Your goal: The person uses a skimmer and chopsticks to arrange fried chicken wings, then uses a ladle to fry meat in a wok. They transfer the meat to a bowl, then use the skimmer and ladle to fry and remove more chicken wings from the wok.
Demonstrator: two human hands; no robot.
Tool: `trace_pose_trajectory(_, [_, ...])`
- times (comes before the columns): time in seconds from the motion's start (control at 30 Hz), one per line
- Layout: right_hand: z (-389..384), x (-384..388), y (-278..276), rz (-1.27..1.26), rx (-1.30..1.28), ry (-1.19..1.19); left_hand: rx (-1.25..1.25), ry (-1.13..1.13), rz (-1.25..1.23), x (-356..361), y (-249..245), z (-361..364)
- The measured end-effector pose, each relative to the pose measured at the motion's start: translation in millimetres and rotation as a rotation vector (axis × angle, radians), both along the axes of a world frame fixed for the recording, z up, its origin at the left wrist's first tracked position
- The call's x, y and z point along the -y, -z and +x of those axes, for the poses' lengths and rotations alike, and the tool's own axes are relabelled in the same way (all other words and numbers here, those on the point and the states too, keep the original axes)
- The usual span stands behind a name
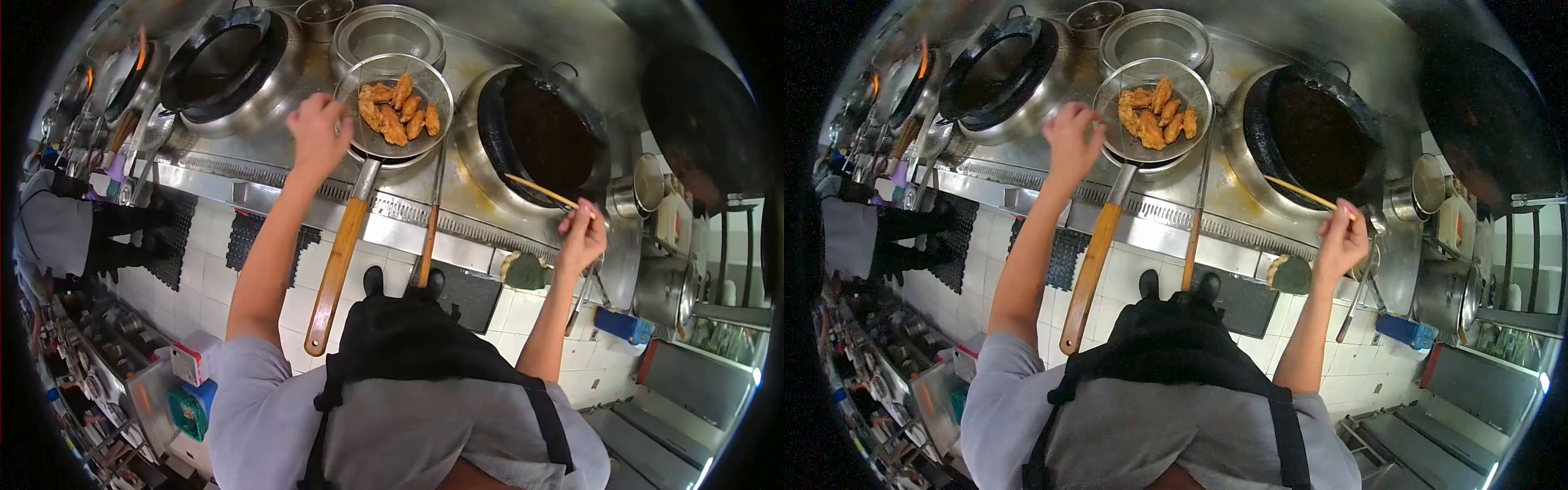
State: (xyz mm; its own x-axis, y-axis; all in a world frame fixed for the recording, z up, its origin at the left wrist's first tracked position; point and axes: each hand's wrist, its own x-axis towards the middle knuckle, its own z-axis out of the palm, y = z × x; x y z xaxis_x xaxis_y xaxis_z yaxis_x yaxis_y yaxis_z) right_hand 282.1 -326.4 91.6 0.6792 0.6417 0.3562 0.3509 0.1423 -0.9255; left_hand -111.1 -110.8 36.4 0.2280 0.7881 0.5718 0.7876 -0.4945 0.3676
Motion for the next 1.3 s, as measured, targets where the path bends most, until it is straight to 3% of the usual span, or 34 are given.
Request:
trace_pose_trajectory(0.03, [-11, -12, -4, 0.007, 0.001, -0.033, 0.043, -0.082, -0.016, 3, 5, -9])
trace_pose_trajectory(0.1, [-40, -49, -13, -0.013, -0.072, -0.143, 0.032, -0.079, -0.08, 9, 12, -13])
trace_pose_trajectory(0.17, [-70, -84, -23, 0.02, 0.014, -0.266, 0.026, -0.048, -0.103, 9, 15, -10])
trace_pose_trajectory(0.3, [-136, -138, -40, 0.097, 0.273, -0.332, -0.023, 0.036, -0.133, 8, 16, 30])
trace_pose_trajectory(0.37, [-160, -168, -5, 0.125, 0.584, -0.376, -0.075, 0.073, -0.192, 5, 13, 46])
trace_pose_trajectory(0.47, [-180, -183, 40, 0.096, 0.53, -0.421, -0.207, 0.098, -0.246, -4, 20, 58])
trace_pose_trajectory(0.57, [-172, -179, 27, -0.168, 0.404, -0.539, -0.243, 0.141, -0.171, -9, 29, 57])
trace_pose_trajectory(0.7, [-161, -162, 20, -0.043, 0.447, -0.529, -0.213, 0.198, -0.248, -3, 10, 57])
trace_pose_trajectory(0.8, [-160, -163, 27, -0.167, 0.421, -0.562, -0.369, 0.126, -0.251, -3, 26, 62])
trace_pose_trajectory(0.9, [-161, -151, -1, -0.051, 0.407, -0.449, -0.298, 0.065, -0.229, -7, 38, 55])
trace_pose_trajectory(0.97, [-163, -148, -31, 0.004, 0.395, -0.373, -0.099, 0.046, -0.2, -5, 35, 49])
trace_pose_trajectory(1.03, [-167, -158, -28, 0.072, 0.423, -0.354, 0.097, 0.009, -0.156, -9, 28, 49])
trace_pose_trajectory(1.13, [-178, -163, -20, 0.109, 0.522, -0.409, 0.253, 0.013, -0.312, -6, 3, 45])
trace_pose_trajectory(1.3, [-179, -167, -48, 0.139, 0.428, -0.359, 0.302, -0.002, -0.279, -22, 10, 19])
